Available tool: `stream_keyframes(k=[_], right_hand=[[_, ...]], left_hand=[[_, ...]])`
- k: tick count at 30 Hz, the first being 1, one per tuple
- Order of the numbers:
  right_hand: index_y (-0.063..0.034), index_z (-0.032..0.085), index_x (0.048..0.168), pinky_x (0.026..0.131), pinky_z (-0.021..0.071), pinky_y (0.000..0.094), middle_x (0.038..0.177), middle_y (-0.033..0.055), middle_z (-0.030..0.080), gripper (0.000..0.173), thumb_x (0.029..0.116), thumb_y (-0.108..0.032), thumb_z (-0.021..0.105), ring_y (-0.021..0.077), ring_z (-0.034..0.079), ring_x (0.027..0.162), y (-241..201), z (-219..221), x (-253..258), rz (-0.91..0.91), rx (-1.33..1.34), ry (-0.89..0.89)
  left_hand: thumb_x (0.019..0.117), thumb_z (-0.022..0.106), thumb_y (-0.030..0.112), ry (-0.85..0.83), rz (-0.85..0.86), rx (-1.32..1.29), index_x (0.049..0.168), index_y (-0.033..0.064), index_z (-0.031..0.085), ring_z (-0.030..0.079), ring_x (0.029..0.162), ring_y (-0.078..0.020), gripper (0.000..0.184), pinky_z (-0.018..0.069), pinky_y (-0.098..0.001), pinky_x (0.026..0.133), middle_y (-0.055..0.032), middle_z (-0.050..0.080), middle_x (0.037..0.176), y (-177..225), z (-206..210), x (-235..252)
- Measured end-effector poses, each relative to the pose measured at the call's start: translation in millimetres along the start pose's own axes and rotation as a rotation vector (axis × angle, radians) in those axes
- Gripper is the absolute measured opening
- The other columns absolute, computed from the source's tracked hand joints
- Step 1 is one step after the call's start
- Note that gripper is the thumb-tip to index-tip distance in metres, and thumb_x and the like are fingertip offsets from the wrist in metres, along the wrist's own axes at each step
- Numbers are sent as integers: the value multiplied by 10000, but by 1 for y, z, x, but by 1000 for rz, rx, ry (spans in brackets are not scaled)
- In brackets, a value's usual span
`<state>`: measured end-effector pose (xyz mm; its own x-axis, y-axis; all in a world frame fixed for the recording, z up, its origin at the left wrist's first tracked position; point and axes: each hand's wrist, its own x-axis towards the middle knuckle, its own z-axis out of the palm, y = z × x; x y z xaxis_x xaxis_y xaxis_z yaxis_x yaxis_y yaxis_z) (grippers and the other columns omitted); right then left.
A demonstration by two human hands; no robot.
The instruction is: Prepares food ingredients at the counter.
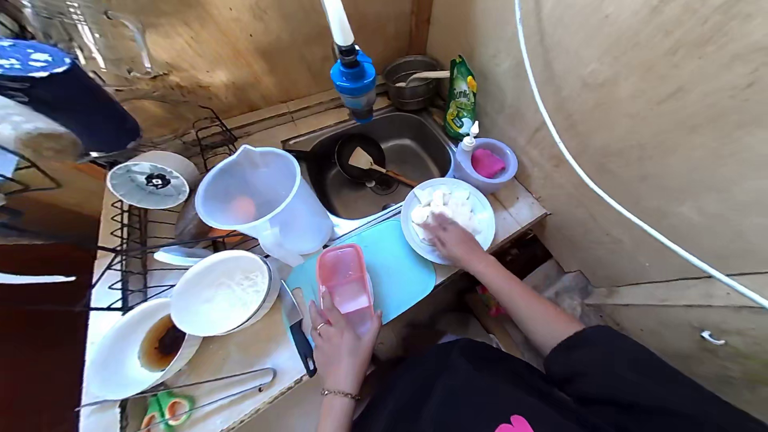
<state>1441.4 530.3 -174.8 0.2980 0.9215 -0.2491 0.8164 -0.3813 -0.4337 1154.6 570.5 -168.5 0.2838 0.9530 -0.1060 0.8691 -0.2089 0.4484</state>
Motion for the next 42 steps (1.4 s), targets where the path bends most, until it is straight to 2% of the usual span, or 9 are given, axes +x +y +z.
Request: stream_keyframes(k=[7, 10, 13, 17, 20, 26, 35, 38, 42], right_hand=[[29, 746, 1016, 891, 566, 555, 1054, 208, 748, 286, 994, -240, 651, 391, 717, 1042, 18, -10, -3, -152, -3, 310], [-150, 606, 1433, 1210, 284, 594, 1552, 210, 470, 649, 912, -512, 742, 419, 369, 1480, 38, -30, 16, 26, 41, 88], [-384, 317, 1617, 1206, 39, 729, 1723, 199, 65, 785, 941, -617, 640, 474, 23, 1573, 51, -22, 34, 65, -48, -138], [-129, 698, 1309, 1081, 411, 644, 1440, 272, 535, 344, 965, -107, 689, 476, 531, 1297, 57, -43, 41, -59, 9, -21], [-3, 737, 1161, 1043, 495, 558, 1260, 245, 664, 212, 983, -98, 674, 402, 641, 1187, 60, -63, 48, -152, 45, 45], [-330, 482, 1517, 1082, 278, 778, 1675, 243, 200, 929, 715, -367, 948, 550, 181, 1506, 18, -33, 69, 58, -68, -164], [-80, 632, 1353, 987, 494, 640, 1363, 278, 558, 578, 821, -114, 855, 472, 591, 1192, 47, -49, 71, -93, 80, -68], [-124, 618, 1387, 1023, 462, 666, 1443, 241, 534, 701, 768, -245, 925, 470, 548, 1269, 46, -65, 41, -48, 81, -34], [-366, 273, 1625, 1096, 280, 753, 1650, 293, 231, 1066, 766, -456, 897, 547, 253, 1486, 43, -48, 16, 217, -85, -202]], left_hand=[[734, 855, 507, 8, 25, -2, 1590, -40, 248, 425, 1332, -622, 1183, 456, -684, 977, -406, 218, 1584, -1, 0, 2], [742, 847, 515, -3, 22, 12, 1594, -41, 237, 427, 1330, -623, 1186, 466, -676, 964, -401, 218, 1588, -1, 1, 2], [733, 858, 512, -12, 10, 6, 1596, -33, 239, 427, 1331, -619, 1193, 476, -669, 954, -393, 212, 1594, -1, 0, 2], [744, 841, 518, 7, 35, 4, 1586, -40, 260, 415, 1334, -629, 1166, 464, -674, 966, -407, 233, 1579, -2, 1, 2], [743, 841, 518, 12, 42, 6, 1591, -31, 255, 426, 1328, -625, 1168, 465, -674, 963, -405, 231, 1580, -3, 2, 2], [712, 859, 534, 9, 26, 23, 1601, -9, 246, 439, 1312, -627, 1209, 472, -686, 935, -408, 233, 1576, 0, 2, 3], [721, 865, 528, -13, -1, 33, 1616, 25, 230, 442, 1313, -620, 1207, 474, -688, 915, -384, 213, 1598, 2, 0, 1], [729, 858, 523, -3, 18, 24, 1608, 7, 243, 438, 1314, -626, 1190, 473, -691, 921, -389, 218, 1594, 1, 0, 0], [717, 869, 528, -5, 16, 30, 1609, 17, 246, 455, 1298, -626, 1203, 485, -679, 908, -390, 218, 1593, 1, 0, 1]])
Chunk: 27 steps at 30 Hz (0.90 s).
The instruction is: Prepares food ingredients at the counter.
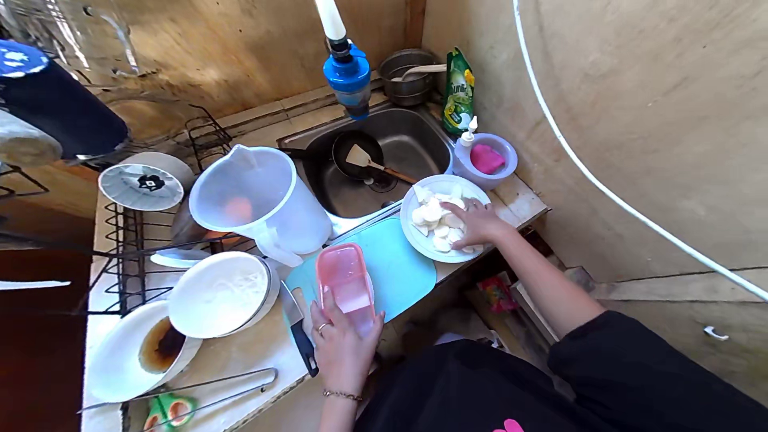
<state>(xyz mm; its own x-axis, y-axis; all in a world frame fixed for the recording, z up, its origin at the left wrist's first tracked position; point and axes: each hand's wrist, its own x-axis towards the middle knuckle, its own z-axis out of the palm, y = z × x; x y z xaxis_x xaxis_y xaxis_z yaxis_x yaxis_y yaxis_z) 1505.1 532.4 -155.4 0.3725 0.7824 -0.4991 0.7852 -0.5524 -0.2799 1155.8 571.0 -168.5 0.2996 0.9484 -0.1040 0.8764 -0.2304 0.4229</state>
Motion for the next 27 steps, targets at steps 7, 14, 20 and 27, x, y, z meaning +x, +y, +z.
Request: stream_keyframes(k=[7, 14, 20, 27], right_hand=[[-305, 392, 1574, 972, 474, 659, 1533, 317, 387, 903, 806, -243, 862, 539, 454, 1330, 0, 12, 10, 27, 59, 156], [-147, 657, 1362, 1006, 478, 627, 1336, 273, 594, 437, 934, -114, 738, 453, 602, 1201, 1, -23, -3, -84, 149, 159], [-185, 706, 1308, 991, 482, 647, 1353, 191, 629, 423, 941, -391, 746, 408, 585, 1260, -25, -38, 35, -228, 19, 156], [-76, 719, 1274, 1117, 437, 547, 1407, 170, 621, 296, 1058, -203, 561, 345, 592, 1304, -35, -10, 43, -375, 58, 134]], left_hand=[[724, 891, 475, -22, -29, 20, 1617, 22, 220, 454, 1299, -624, 1206, 477, -678, 921, -393, 209, 1594, 6, -3, 0], [632, 944, 367, -48, -50, 12, 1614, 24, 228, 466, 1266, -626, 1263, 450, -709, 916, -396, 340, 1520, 5, -8, 2], [570, 915, 410, 66, 40, -43, 1577, -29, 287, 482, 1244, -625, 1265, 451, -713, 918, -402, 402, 1466, -4, -6, -4], [590, 841, 451, 129, 88, -116, 1559, -67, 288, 462, 1266, -621, 1230, 427, -689, 983, -394, 388, 1488, -13, -25, -24]])
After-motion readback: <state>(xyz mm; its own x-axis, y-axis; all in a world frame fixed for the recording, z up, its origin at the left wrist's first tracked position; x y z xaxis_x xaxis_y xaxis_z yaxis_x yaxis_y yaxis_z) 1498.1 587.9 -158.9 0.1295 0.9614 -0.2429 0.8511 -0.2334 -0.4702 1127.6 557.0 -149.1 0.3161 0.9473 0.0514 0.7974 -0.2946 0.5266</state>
